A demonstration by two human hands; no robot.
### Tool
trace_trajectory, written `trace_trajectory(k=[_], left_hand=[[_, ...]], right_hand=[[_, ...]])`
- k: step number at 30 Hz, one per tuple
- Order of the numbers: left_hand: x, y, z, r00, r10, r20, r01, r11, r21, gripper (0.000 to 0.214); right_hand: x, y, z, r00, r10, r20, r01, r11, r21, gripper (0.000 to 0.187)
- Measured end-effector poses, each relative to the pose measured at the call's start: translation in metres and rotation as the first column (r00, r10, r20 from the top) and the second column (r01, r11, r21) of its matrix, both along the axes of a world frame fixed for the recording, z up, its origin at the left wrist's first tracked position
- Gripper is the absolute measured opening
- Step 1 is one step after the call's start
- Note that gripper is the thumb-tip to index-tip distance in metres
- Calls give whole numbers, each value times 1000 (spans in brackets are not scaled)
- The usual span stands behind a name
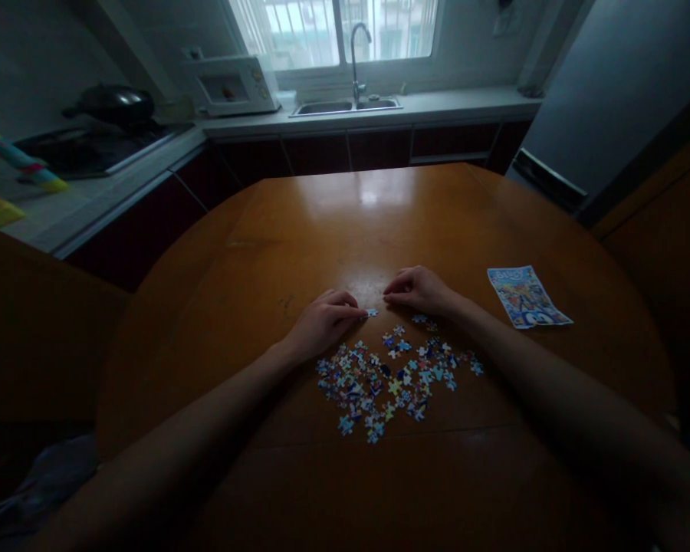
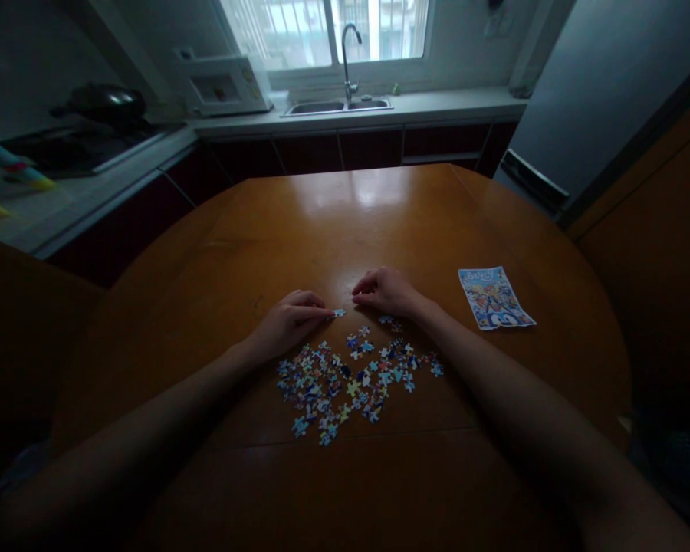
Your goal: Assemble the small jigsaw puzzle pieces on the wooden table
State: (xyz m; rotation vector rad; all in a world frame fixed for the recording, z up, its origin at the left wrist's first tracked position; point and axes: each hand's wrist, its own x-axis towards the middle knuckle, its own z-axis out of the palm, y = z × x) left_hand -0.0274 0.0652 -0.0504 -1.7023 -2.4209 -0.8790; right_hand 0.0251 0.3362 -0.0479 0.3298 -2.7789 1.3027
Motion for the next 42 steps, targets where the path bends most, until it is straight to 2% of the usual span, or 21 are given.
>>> trace_trajectory(k=[3, 7, 15, 22, 35, 42], left_hand=[[-1, -1, -1, 1000, 3, 1, -3, 1000, 0, 23], [-2, -1, -2, 1000, 2, 1, -2, 1000, -6, 23], [-1, -1, -1, 1000, -2, 8, 2, 1000, -13, 23], [-3, -1, -3, 1000, 1, 11, -1, 1000, -3, 21], [-1, -1, -2, 1000, 2, 0, -2, 1000, -8, 22], [-1, 0, -2, 1000, 4, -10, -4, 1000, 5, 24]], right_hand=[[4, -6, 4, 1000, 18, -11, -16, 995, 95, 10], [7, -13, 7, 999, 38, -4, -37, 990, 133, 4], [9, -21, 6, 999, 38, -19, -36, 991, 126, 3], [8, -23, 1, 998, 17, -54, -9, 989, 150, 10], [9, -24, 0, 988, 139, -72, -129, 983, 130, 8], [7, -24, 0, 990, 131, -56, -125, 987, 99, 7]])
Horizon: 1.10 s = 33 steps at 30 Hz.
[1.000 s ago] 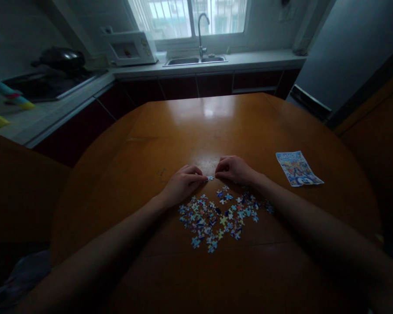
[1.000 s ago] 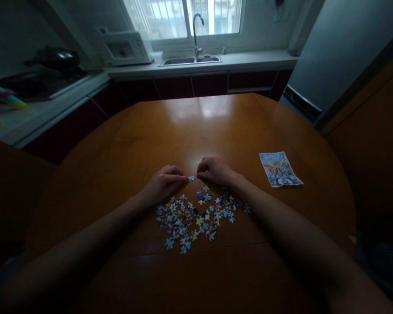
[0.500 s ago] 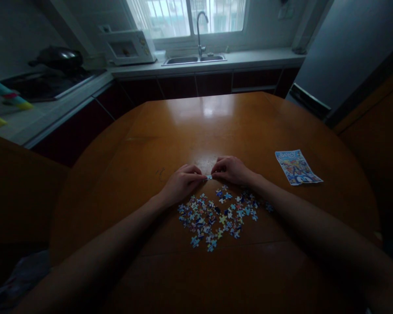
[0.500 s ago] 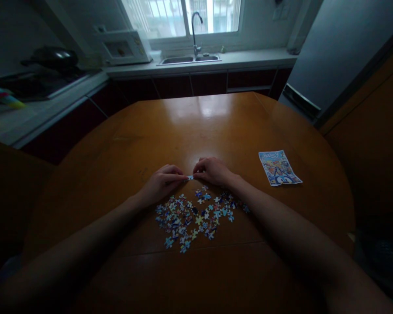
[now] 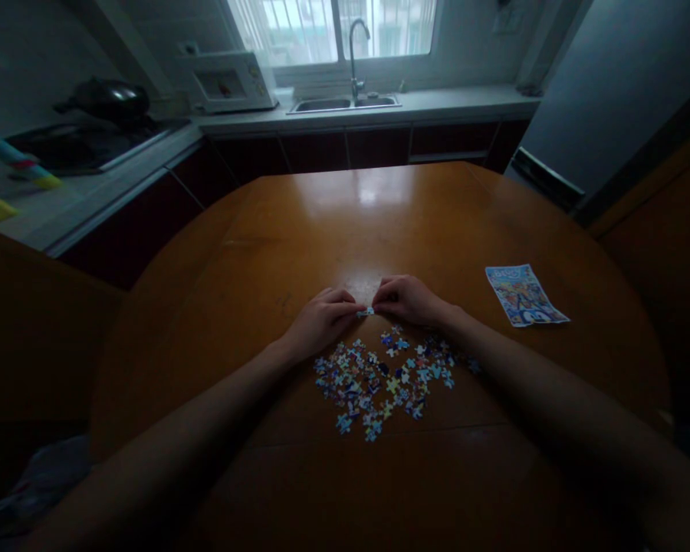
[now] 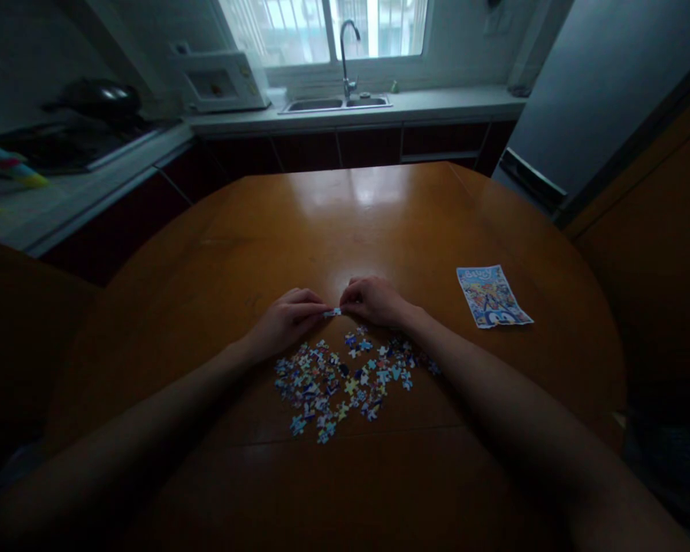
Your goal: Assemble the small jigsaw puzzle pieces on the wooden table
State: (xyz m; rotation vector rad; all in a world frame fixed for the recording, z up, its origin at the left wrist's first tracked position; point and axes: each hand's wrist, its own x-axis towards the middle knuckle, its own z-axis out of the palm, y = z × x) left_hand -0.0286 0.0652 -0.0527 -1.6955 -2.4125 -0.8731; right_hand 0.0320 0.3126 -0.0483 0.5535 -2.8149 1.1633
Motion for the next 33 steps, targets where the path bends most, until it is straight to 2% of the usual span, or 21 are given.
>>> trace_trajectory(k=[5, 9, 11, 14, 16, 18, 20, 22, 25, 28, 33], left_hand=[[1, -1, 3, 1000, 2, -9, -3, 999, -38, 24], [1, 1, 3, 1000, 6, -9, -6, 1000, -30, 23], [1, 2, 3, 1000, 4, -4, -4, 1000, -23, 23], [0, 2, 1, 1000, -3, 5, 3, 1000, -22, 24], [-1, 2, 0, 1000, -2, 3, 2, 1000, -20, 23], [-1, 2, -1, 1000, 3, -2, -3, 1000, -15, 23], [-1, 2, -2, 1000, 8, 2, -8, 1000, -15, 23], [-1, 2, -2, 1000, 7, 10, -7, 1000, -15, 22], [-2, 3, -2, 1000, -1, 16, 1, 1000, -5, 22], [-2, 3, -2, 1000, -1, 15, 1, 1000, 1, 22], [-1, 4, -2, 1000, 0, 15, 0, 1000, 0, 22]], right_hand=[[1, -1, -1, 1000, 1, 5, -1, 1000, -22, 6], [-4, 3, 3, 998, -39, 58, 47, 989, -138, 15], [-5, 6, 18, 994, -91, 55, 100, 979, -179, 19], [8, 6, 53, 984, -170, -49, 161, 975, -156, 15], [28, 3, 73, 975, -202, -95, 192, 976, -103, 12], [55, -1, 82, 974, -206, -91, 206, 979, -10, 10], [84, -3, 78, 984, -171, -46, 173, 984, 48, 8], [110, -4, 66, 990, -127, 62, 120, 987, 105, 13], [136, -1, 49, 979, -140, 149, 115, 980, 161, 20], [146, 0, 43, 974, -146, 170, 112, 974, 197, 20], [146, -4, 41, 971, -146, 191, 102, 970, 221, 16]])
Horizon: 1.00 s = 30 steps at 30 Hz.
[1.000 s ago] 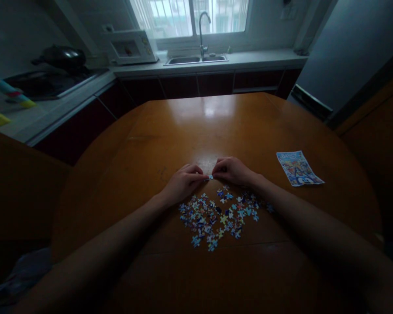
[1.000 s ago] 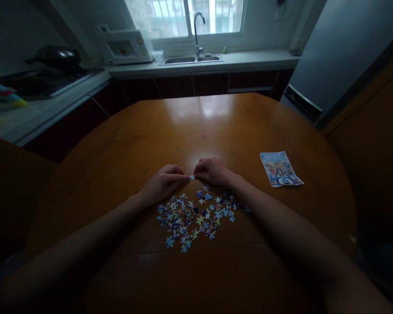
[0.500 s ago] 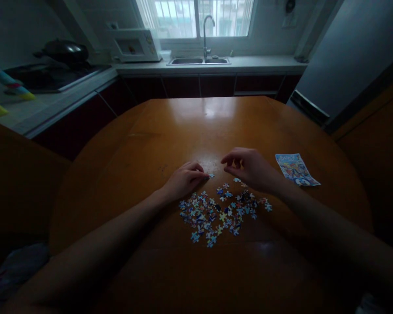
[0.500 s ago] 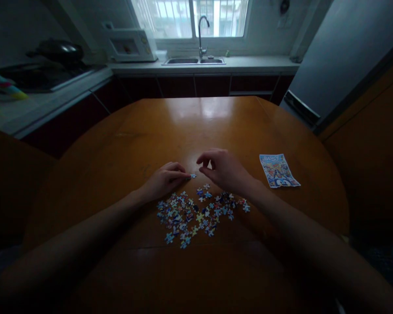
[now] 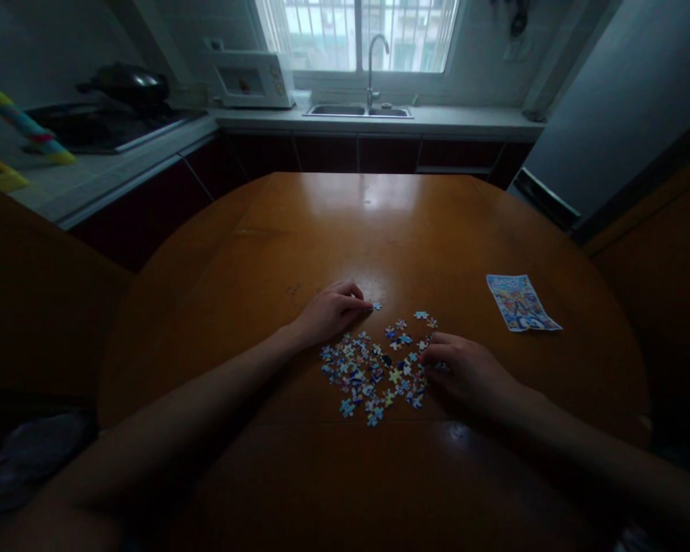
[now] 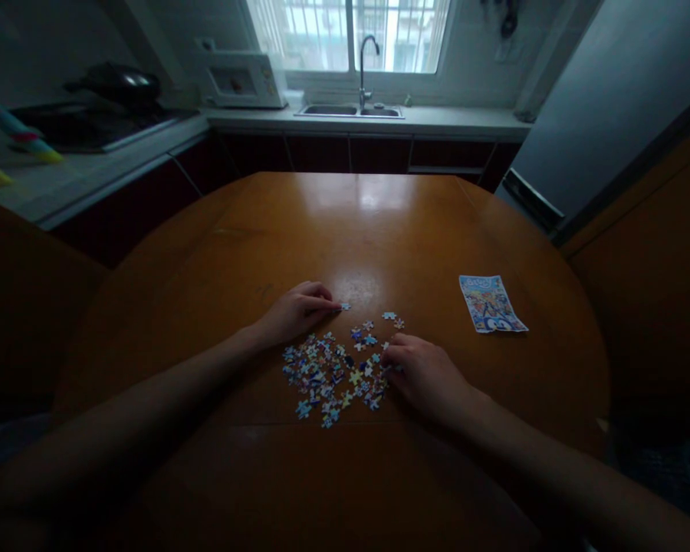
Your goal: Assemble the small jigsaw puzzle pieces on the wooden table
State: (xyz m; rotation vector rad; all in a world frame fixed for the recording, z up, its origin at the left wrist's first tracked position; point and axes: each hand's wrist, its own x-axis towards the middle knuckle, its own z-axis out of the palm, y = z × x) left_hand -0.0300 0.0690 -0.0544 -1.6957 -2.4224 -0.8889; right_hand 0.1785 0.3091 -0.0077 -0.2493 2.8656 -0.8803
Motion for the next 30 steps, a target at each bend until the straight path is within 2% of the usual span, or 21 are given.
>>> trace_trajectory(k=[3, 12, 19, 24, 30], left_hand=[[0, 0, 0, 1000, 2, 8, -2, 1000, 1, 23], [0, 0, 1, 1000, -5, -6, 6, 1000, 9, 23], [0, 0, 1, 1000, -8, -4, 8, 1000, 15, 23], [1, 0, 2, 1000, -3, 8, 3, 1000, 2, 23], [1, 0, 3, 1000, 0, 12, 0, 1000, 6, 22]], right_hand=[[-1, -1, -1, 1000, 4, 26, -5, 999, 32, 11], [0, -5, 3, 998, 15, 54, -21, 994, 112, 19], [1, -10, 1, 997, -56, 60, 45, 983, 176, 12], [-1, -10, 0, 994, -88, 67, 77, 985, 152, 10], [-4, -7, 1, 996, -65, 56, 61, 996, 68, 15]])
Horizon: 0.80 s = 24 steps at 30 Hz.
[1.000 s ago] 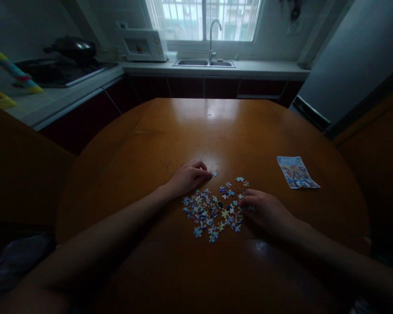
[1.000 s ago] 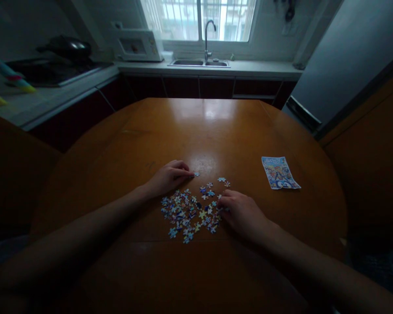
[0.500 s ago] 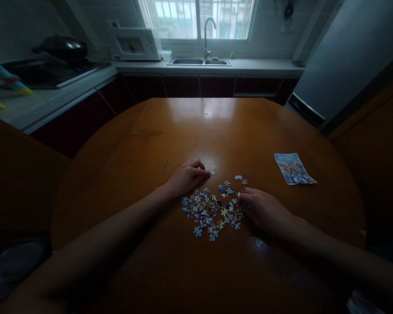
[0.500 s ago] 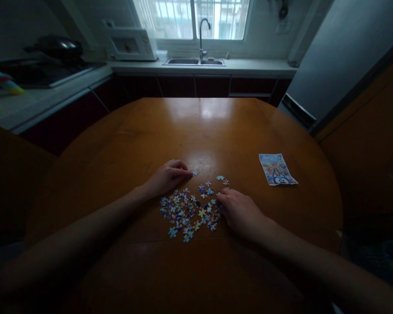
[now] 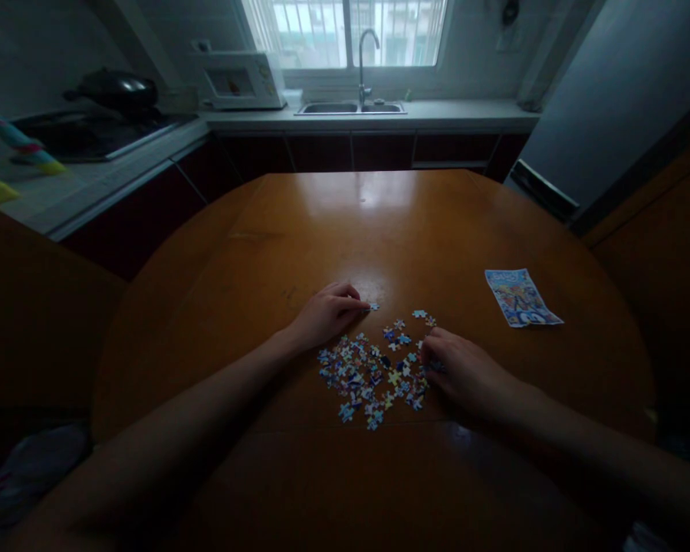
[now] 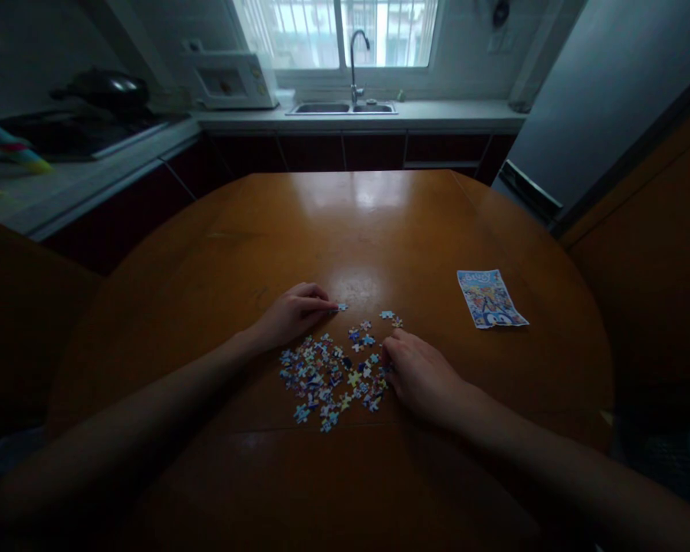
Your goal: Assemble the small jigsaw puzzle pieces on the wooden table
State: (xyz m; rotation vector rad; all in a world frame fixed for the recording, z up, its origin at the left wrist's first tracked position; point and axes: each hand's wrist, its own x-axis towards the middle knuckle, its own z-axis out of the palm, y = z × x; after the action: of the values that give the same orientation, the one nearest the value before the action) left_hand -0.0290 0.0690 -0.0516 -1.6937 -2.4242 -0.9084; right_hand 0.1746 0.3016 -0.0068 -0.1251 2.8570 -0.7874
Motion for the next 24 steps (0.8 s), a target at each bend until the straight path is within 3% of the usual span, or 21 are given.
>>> trace_trajectory(k=[5, 10, 13, 19, 24], left_hand=[[0, 0, -1, 1000, 2, 2, -1, 1000, -11, 22], [1, 0, 0, 1000, 2, 17, -3, 1000, 6, 21], [2, 0, 1, 1000, -2, 21, 2, 1000, 2, 22], [3, 0, 2, 1000, 6, 14, -6, 1000, 2, 22], [1, -1, -3, 1000, 0, 5, 0, 1000, 7, 21]], right_hand=[[0, -1, 0, 998, -6, 59, 9, 998, -66, 16], [-11, 6, 9, 999, -1, 36, 9, 972, -235, 12], [-38, 12, 14, 999, -33, -30, 20, 933, -360, 12], [-107, 4, 1, 989, -147, -29, 125, 916, -381, 10], [-128, -5, -15, 983, -175, 61, 184, 897, -402, 12]])
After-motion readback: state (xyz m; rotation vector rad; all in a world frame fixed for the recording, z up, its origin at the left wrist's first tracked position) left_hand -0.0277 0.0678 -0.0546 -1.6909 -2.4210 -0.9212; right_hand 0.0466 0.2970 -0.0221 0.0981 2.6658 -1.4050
